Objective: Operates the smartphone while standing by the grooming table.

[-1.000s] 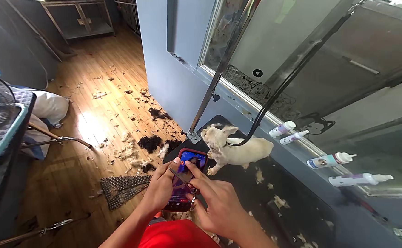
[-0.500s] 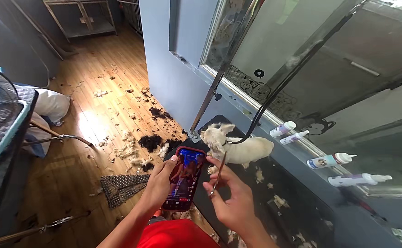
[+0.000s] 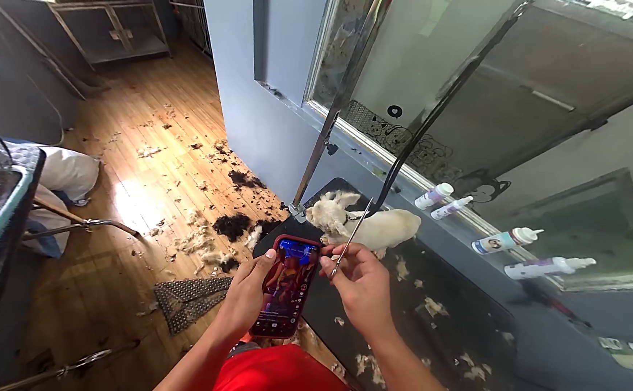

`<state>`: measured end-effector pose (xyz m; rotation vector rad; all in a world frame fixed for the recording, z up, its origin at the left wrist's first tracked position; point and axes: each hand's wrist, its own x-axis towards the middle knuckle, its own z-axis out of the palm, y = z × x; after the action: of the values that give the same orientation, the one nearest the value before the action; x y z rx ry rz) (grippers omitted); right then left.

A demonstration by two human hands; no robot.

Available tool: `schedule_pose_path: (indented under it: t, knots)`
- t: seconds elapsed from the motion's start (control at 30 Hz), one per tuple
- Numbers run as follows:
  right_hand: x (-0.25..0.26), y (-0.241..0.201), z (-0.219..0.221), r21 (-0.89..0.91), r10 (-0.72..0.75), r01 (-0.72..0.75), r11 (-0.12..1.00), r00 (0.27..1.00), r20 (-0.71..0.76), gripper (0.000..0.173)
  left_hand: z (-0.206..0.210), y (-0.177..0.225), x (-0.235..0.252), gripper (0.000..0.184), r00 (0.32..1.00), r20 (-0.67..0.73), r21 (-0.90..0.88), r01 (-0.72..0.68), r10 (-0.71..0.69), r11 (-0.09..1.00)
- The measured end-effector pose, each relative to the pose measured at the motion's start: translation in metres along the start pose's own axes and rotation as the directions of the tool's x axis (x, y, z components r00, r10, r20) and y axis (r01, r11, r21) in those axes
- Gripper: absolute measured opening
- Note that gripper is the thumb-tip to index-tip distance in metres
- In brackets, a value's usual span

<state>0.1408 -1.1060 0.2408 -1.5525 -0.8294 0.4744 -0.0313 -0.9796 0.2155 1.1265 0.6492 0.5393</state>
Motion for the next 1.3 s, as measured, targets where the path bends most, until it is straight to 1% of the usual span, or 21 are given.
schedule_pose_path:
  t: [0.13, 0.33, 0.53, 0.73, 0.87, 1.13, 1.23, 1.3]
  knots:
    - [0.0, 0.001, 0.003, -0.033, 0.001, -0.002, 0.999, 1.0, -0.019, 0.02, 0.002, 0.001, -0.004, 0.053, 1.0, -0.015, 0.055, 0.002, -0.001, 0.998]
    - [0.001, 0.002, 0.006, -0.065, -0.023, 0.021, 0.998, 0.999, -0.042, 0.021, 0.002, 0.0, -0.007, 0.052, 1.0, 0.007, 0.052, -0.026, 0.026, 0.998]
    - [0.001, 0.009, 0.008, -0.154, -0.043, 0.034, 0.988, 0.997, -0.056, 0.024, 0.0, -0.003, -0.006, 0.053, 1.0, -0.002, 0.118, -0.022, 0.023, 0.993]
    - [0.001, 0.011, 0.008, -0.144, -0.012, 0.004, 0.99, 0.998, -0.054, 0.023, 0.001, -0.006, -0.005, 0.053, 1.0, -0.02, 0.116, -0.003, 0.006, 0.993]
    - [0.0, 0.012, 0.008, -0.109, -0.019, 0.015, 0.994, 0.999, -0.044, 0.023, -0.002, -0.01, -0.004, 0.055, 1.0, 0.0, 0.08, -0.006, 0.007, 0.997]
    - [0.0, 0.012, 0.006, -0.092, 0.0, -0.003, 0.996, 1.0, -0.025, 0.021, 0.0, -0.008, -0.003, 0.055, 0.999, -0.019, 0.015, 0.027, -0.027, 1.0]
    - [-0.003, 0.014, 0.004, -0.141, -0.021, 0.016, 0.99, 0.999, -0.035, 0.022, 0.002, -0.007, -0.001, 0.055, 0.997, -0.042, -0.056, 0.055, -0.057, 0.997]
    - [-0.007, 0.016, 0.004, -0.218, -0.082, 0.071, 0.973, 0.996, -0.045, 0.022, 0.003, -0.006, 0.0, 0.056, 0.996, -0.062, -0.078, 0.062, -0.067, 0.995]
